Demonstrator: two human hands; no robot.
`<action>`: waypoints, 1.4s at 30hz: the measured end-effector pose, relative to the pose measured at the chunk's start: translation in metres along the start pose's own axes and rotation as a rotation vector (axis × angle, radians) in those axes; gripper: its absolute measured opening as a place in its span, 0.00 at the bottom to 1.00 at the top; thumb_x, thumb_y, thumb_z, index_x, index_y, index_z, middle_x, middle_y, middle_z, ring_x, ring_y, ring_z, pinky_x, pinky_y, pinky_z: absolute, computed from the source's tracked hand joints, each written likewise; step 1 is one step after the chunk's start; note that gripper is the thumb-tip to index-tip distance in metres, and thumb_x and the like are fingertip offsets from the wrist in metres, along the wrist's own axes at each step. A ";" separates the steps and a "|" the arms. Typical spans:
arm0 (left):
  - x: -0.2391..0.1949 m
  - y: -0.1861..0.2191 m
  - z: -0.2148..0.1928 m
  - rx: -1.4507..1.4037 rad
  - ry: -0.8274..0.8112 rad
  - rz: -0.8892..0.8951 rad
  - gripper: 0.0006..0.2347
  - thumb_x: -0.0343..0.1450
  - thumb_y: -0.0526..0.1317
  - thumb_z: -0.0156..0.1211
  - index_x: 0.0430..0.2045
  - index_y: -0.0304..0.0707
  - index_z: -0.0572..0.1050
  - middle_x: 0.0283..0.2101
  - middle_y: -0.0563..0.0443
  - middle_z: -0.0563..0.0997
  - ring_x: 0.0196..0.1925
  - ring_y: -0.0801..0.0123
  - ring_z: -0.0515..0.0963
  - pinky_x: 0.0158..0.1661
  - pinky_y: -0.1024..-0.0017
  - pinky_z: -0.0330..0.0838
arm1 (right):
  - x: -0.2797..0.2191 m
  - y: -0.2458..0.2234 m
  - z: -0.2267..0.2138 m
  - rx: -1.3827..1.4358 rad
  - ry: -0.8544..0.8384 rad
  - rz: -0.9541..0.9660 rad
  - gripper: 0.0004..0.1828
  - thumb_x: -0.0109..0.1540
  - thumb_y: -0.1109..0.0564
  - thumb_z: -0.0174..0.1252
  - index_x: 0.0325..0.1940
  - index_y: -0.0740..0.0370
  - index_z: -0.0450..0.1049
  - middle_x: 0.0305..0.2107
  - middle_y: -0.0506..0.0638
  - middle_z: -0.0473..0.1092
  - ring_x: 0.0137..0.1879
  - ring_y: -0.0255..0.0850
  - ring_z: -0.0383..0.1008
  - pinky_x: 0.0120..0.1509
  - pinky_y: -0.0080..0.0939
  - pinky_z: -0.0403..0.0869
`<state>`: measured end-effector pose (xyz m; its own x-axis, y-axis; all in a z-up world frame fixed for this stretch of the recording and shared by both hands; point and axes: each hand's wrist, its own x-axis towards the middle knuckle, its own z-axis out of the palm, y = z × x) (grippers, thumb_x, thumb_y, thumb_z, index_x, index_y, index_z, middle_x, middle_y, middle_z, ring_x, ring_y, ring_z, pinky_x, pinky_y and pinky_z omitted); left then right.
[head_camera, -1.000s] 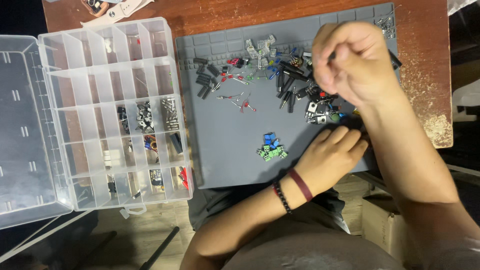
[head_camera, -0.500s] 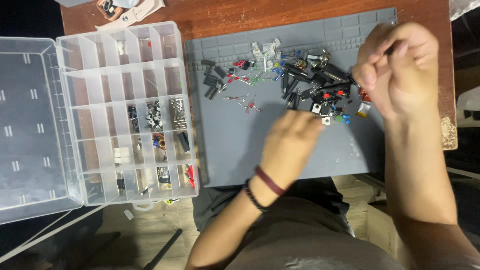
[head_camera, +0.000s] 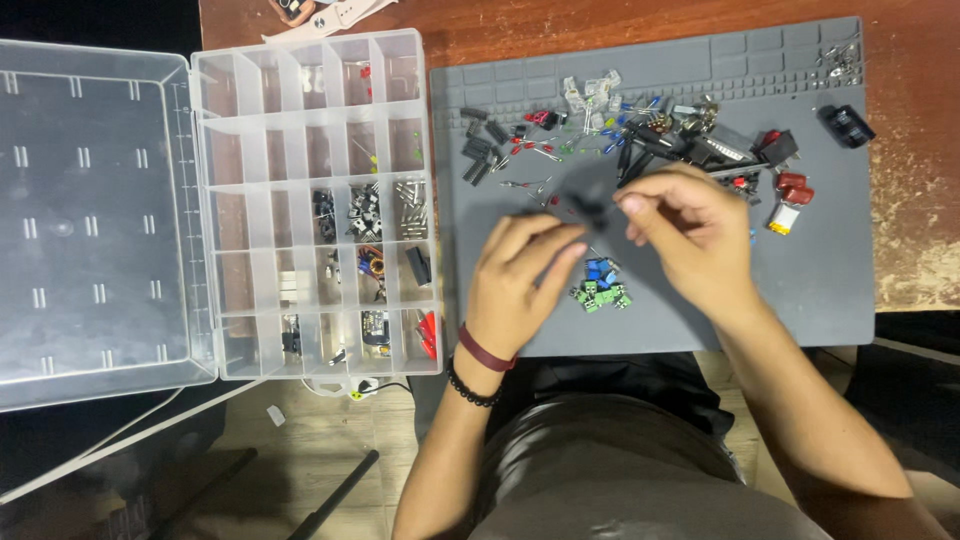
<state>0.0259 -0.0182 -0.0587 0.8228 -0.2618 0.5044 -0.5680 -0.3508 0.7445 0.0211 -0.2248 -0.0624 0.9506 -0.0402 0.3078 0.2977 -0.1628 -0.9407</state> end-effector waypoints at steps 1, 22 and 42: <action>-0.001 0.000 0.000 -0.001 0.001 0.000 0.07 0.72 0.38 0.67 0.41 0.41 0.83 0.40 0.52 0.81 0.42 0.57 0.81 0.45 0.63 0.78 | -0.002 0.000 0.002 -0.001 0.000 0.000 0.04 0.68 0.69 0.60 0.44 0.76 0.78 0.29 0.61 0.69 0.31 0.46 0.78 0.34 0.41 0.78; 0.002 0.014 0.003 -0.178 0.097 -0.093 0.04 0.76 0.35 0.58 0.37 0.38 0.80 0.32 0.49 0.81 0.36 0.53 0.82 0.40 0.60 0.78 | -0.015 -0.042 0.040 -0.138 0.082 0.004 0.12 0.68 0.73 0.58 0.55 0.73 0.78 0.37 0.63 0.72 0.35 0.46 0.77 0.34 0.42 0.78; -0.012 0.023 -0.028 -0.184 0.117 -0.125 0.08 0.72 0.34 0.65 0.43 0.46 0.83 0.39 0.53 0.84 0.40 0.61 0.84 0.45 0.67 0.79 | -0.041 -0.014 0.054 0.096 0.075 0.179 0.02 0.65 0.72 0.61 0.41 0.75 0.79 0.32 0.60 0.74 0.32 0.41 0.78 0.36 0.40 0.80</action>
<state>0.0032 0.0018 -0.0357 0.8891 -0.1172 0.4425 -0.4576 -0.2012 0.8661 -0.0173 -0.1680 -0.0697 0.9808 -0.1341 0.1414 0.1355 -0.0519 -0.9894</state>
